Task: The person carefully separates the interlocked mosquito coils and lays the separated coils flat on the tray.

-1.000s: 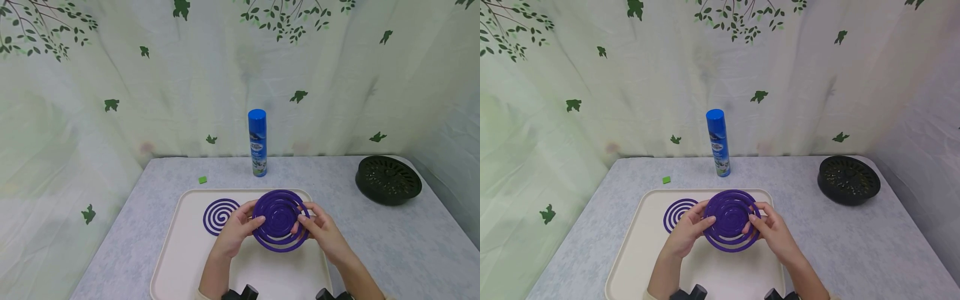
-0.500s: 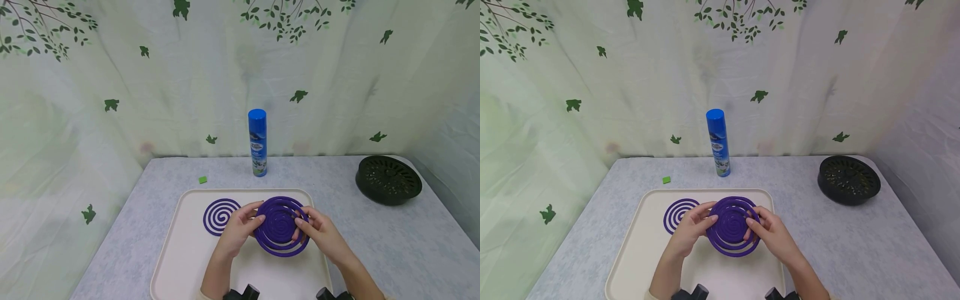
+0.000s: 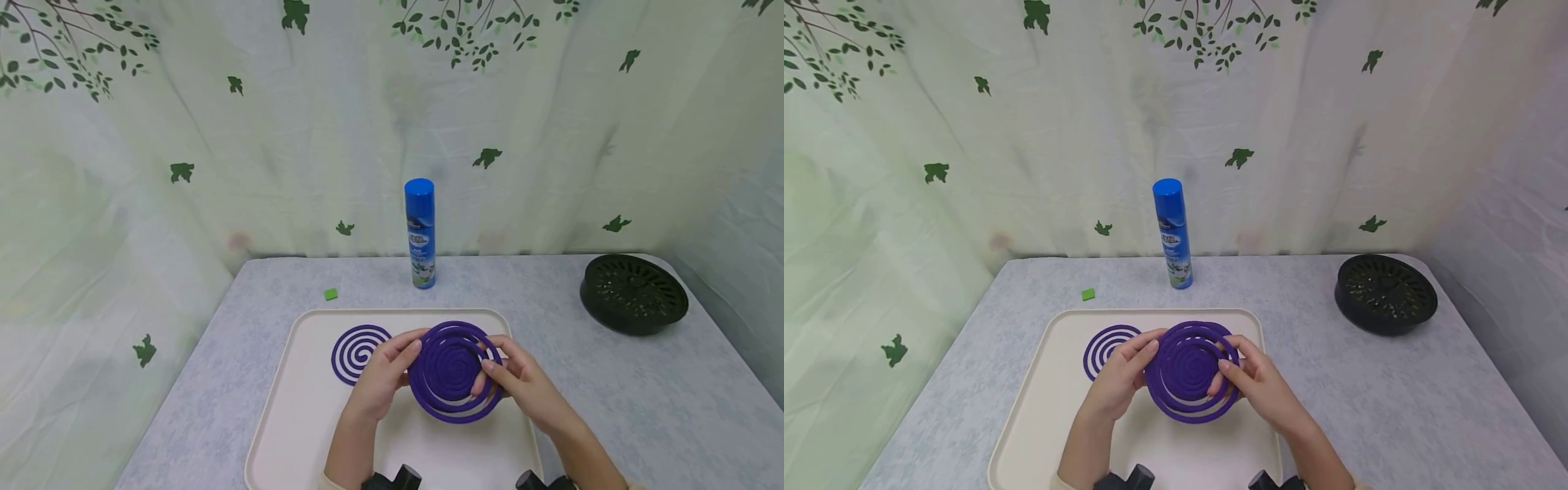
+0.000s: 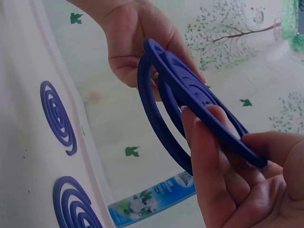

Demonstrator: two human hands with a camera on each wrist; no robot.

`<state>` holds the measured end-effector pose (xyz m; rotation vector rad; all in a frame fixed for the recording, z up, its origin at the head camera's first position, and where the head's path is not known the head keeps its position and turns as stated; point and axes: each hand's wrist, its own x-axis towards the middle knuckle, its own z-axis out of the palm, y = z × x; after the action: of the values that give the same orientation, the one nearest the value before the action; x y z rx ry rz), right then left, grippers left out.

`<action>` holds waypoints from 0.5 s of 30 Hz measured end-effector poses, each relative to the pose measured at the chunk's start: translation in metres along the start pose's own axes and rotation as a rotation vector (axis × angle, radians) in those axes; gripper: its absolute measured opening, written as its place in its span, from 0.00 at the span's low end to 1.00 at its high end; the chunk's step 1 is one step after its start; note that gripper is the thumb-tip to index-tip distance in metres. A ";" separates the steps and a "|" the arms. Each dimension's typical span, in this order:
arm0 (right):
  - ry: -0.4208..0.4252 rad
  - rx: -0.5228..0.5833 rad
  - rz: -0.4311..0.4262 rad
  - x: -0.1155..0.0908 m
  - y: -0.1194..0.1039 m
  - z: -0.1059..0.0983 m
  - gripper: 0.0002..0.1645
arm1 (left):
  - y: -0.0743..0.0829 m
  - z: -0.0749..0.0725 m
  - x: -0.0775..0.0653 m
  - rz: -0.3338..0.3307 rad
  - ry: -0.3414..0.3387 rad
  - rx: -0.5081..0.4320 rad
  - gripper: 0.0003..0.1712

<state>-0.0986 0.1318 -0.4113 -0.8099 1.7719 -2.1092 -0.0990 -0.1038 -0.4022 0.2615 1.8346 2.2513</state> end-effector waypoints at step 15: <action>0.049 -0.090 0.034 0.000 -0.001 0.002 0.13 | 0.002 -0.001 0.001 -0.058 -0.018 0.028 0.19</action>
<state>-0.0972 0.1302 -0.4099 -0.7512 1.9046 -2.0573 -0.1002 -0.1051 -0.4009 0.2296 1.8415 2.1790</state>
